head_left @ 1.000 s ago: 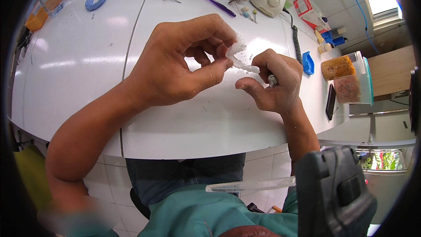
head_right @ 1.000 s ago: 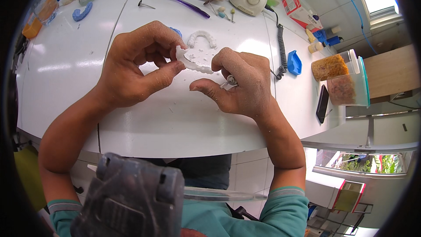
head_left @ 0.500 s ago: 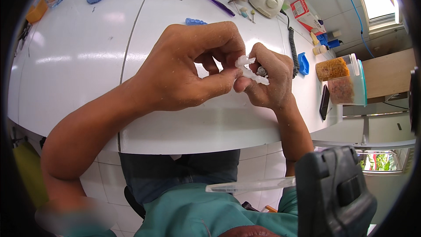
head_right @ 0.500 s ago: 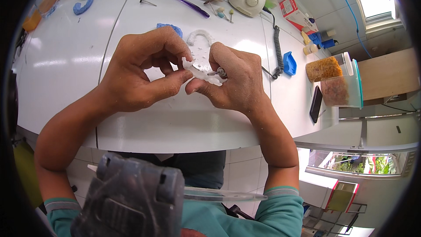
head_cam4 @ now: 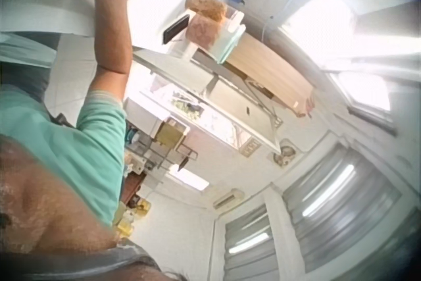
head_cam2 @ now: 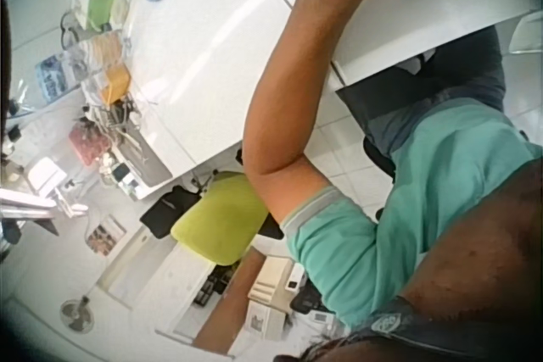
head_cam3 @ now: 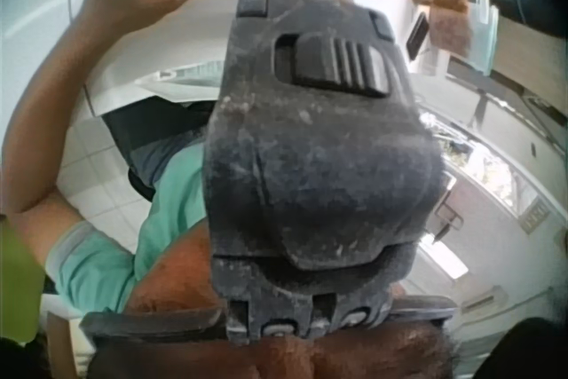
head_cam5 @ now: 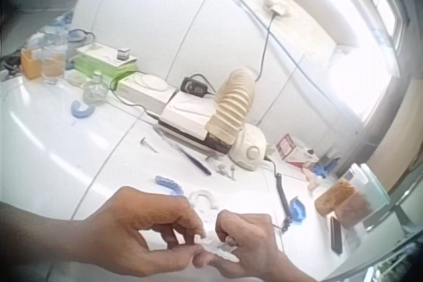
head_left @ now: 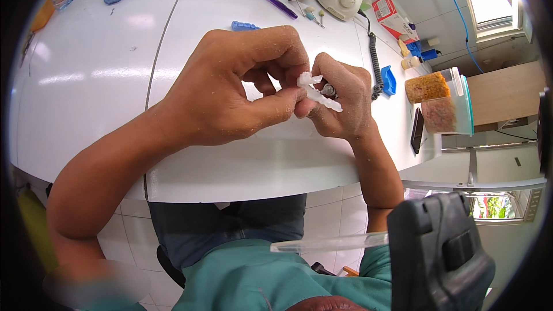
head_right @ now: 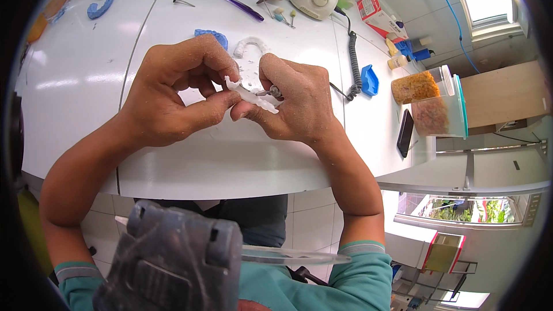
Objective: The person assembles a clear plastic dental appliance by hand, fitting it onto a blue dental mold to check alignment. They then remove the appliance and continue to adjust and inspect its shape and fit by hand.
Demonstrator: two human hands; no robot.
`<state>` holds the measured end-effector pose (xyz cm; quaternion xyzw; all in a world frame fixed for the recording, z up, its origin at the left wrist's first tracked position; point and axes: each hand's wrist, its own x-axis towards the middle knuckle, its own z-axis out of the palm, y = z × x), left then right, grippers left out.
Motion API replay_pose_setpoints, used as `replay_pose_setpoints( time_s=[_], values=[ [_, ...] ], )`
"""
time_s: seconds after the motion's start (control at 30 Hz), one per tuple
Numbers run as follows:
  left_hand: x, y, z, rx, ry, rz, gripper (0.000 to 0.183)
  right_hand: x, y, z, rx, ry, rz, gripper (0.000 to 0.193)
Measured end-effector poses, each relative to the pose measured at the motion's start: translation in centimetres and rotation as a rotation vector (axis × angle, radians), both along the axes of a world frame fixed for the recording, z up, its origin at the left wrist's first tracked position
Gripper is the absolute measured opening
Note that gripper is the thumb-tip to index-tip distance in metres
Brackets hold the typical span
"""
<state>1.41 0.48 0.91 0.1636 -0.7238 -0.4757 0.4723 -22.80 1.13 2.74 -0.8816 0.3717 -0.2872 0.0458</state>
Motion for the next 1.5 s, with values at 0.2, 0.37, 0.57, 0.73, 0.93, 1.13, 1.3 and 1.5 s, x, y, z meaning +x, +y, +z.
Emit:
replay_pose_setpoints(
  time_s=[0.2,0.37,0.57,0.73,0.93,1.13,1.3,1.5],
  values=[
    [-0.18,-0.09,-0.06,-0.026,0.016,-0.014,0.02,-0.22,-0.08,-0.07,-0.004,0.012,-0.005,0.063],
    [-0.18,-0.15,-0.1,-0.019,0.038,-0.023,0.018,-0.03,0.07,0.06,0.01,0.008,-0.024,0.065],
    [-0.18,-0.18,-0.09,-0.017,0.071,-0.034,0.017,0.01,0.05,0.24,0.017,-0.001,-0.023,0.061],
    [-0.29,-0.08,-0.03,0.007,0.056,-0.028,0.016,-0.07,0.05,0.22,0.031,0.005,-0.017,0.062],
    [-0.22,-0.02,0.03,0.021,0.049,-0.047,0.016,0.0,-0.07,0.14,0.027,0.003,0.008,0.067],
    [-0.41,-0.06,-0.16,0.024,0.073,-0.067,0.016,0.03,0.13,0.38,0.028,0.021,0.019,0.067],
    [-0.41,-0.09,-0.15,0.016,0.062,-0.064,0.016,-0.07,0.02,0.26,0.037,-0.003,0.04,0.067],
    [-0.39,-0.15,-0.2,0.015,0.066,-0.066,0.015,0.06,0.04,0.2,0.033,0.006,0.041,0.067]
  ],
)
